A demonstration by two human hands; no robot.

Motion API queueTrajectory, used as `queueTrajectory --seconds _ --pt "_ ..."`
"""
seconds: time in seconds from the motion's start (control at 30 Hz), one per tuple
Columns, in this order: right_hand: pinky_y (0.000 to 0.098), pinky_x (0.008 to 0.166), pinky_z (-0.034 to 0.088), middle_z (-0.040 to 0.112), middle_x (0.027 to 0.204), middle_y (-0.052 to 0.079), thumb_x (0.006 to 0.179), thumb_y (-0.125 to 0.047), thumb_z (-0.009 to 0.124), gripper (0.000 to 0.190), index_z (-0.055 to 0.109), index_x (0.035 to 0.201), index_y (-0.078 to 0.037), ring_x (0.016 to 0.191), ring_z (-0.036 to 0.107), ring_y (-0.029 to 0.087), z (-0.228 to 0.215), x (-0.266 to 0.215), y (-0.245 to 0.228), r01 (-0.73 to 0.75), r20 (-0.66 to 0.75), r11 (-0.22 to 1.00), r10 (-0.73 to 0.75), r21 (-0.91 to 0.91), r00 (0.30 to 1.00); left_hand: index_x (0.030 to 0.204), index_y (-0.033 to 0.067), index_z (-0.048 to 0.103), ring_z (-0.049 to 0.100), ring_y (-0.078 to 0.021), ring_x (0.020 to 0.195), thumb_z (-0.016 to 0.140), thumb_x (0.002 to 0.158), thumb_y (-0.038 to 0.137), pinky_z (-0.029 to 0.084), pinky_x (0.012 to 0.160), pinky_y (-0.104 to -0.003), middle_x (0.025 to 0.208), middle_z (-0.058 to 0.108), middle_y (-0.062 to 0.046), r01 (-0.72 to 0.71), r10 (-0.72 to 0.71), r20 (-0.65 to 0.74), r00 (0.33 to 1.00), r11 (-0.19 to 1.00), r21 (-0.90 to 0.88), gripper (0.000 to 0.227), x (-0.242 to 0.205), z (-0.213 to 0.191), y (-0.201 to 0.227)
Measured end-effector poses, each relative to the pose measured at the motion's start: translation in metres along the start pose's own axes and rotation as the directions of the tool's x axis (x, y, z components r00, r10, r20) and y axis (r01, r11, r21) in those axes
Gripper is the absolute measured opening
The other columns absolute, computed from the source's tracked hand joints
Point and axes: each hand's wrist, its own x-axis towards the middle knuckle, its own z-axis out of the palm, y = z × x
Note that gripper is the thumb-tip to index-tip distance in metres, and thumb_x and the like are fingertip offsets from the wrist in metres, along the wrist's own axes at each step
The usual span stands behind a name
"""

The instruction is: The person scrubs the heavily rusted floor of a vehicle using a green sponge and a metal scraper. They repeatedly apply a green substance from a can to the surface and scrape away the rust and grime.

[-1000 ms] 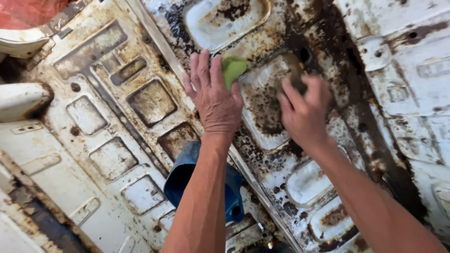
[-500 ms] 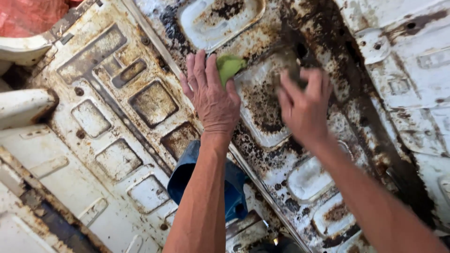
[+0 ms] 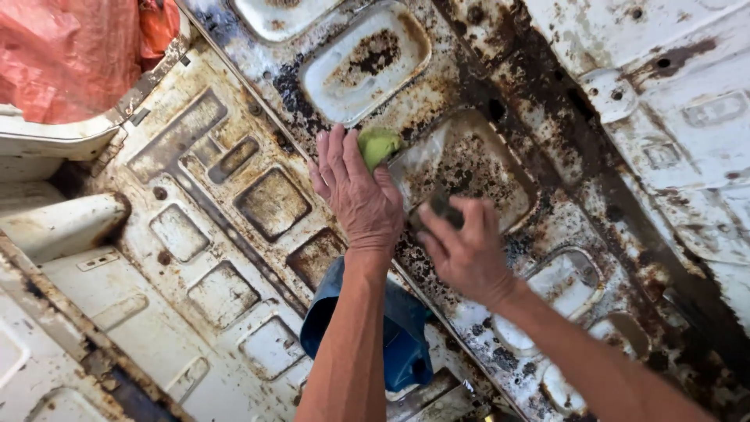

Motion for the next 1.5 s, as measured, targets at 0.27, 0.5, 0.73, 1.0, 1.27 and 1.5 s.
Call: queueTrajectory --seconds 0.27,0.5,0.73,1.0,1.27,1.5 --pt "0.0553 0.080 0.039 0.041 0.111 0.021 0.105 -0.023 0.058 0.024 0.067 0.119 -0.006 0.093 0.046 0.041 -0.011 0.037 -0.015 -0.069 -0.042 0.996 0.072 0.059 0.997 0.148 0.0132 0.049 0.034 -0.0343 0.154 0.052 0.099 0.032 0.014 0.128 -0.058 0.163 0.040 -0.010 -0.027 0.025 -0.051 0.998 0.999 -0.033 0.053 -0.004 0.010 -0.009" --pt "0.0462 0.088 0.037 0.041 0.120 0.009 0.115 -0.033 0.052 0.032 0.068 0.128 -0.009 0.115 0.046 0.038 -0.001 0.040 0.045 0.029 -0.099 0.998 -0.034 -0.049 0.995 0.149 0.0130 0.050 0.035 -0.0358 0.155 0.048 0.101 0.030 0.014 0.128 -0.059 0.163 0.041 -0.011 -0.008 0.003 -0.072 0.997 0.998 -0.065 0.051 -0.009 0.008 -0.008" --pt "0.0492 0.091 0.043 0.048 0.118 0.011 0.107 -0.042 0.057 0.036 0.074 0.128 -0.017 0.113 0.053 0.036 0.006 0.027 0.047 0.046 -0.116 0.998 -0.051 -0.043 0.992 0.146 0.0095 0.050 0.037 -0.0378 0.152 0.054 0.103 0.031 0.017 0.127 -0.061 0.160 0.044 -0.014 -0.029 0.027 -0.051 0.998 0.999 -0.043 0.048 0.001 0.003 0.000" --pt "0.0514 0.084 0.045 0.043 0.115 0.017 0.106 -0.019 0.060 0.025 0.066 0.127 -0.006 0.094 0.052 0.040 -0.050 -0.029 -0.009 -0.104 0.005 0.994 0.104 0.034 0.995 0.144 0.0079 0.053 0.038 -0.0386 0.150 0.052 0.100 0.031 0.017 0.124 -0.059 0.156 0.046 -0.015 -0.065 0.065 -0.012 0.998 0.998 -0.022 0.050 -0.002 -0.004 0.001" --pt "0.0498 0.078 0.036 0.041 0.102 0.012 0.113 -0.039 0.056 0.038 0.072 0.109 -0.005 0.092 0.046 0.036 -0.035 -0.058 0.103 -0.264 -0.350 0.947 0.189 -0.182 0.918 0.146 0.0115 0.049 0.035 -0.0375 0.151 0.050 0.096 0.030 0.022 0.120 -0.058 0.157 0.044 -0.012 -0.092 0.093 -0.028 0.995 0.995 0.022 0.053 -0.002 0.002 -0.005" --pt "0.0459 0.077 0.043 0.054 0.112 0.015 0.097 -0.038 0.069 0.032 0.072 0.126 -0.027 0.099 0.058 0.032 -0.035 -0.103 0.043 -0.185 -0.133 0.979 0.173 -0.090 0.976 0.144 0.0120 0.050 0.035 -0.0379 0.149 0.063 0.088 0.029 0.023 0.118 -0.059 0.154 0.045 -0.011 -0.108 0.108 0.007 0.994 0.994 0.010 0.060 0.000 0.006 -0.008"
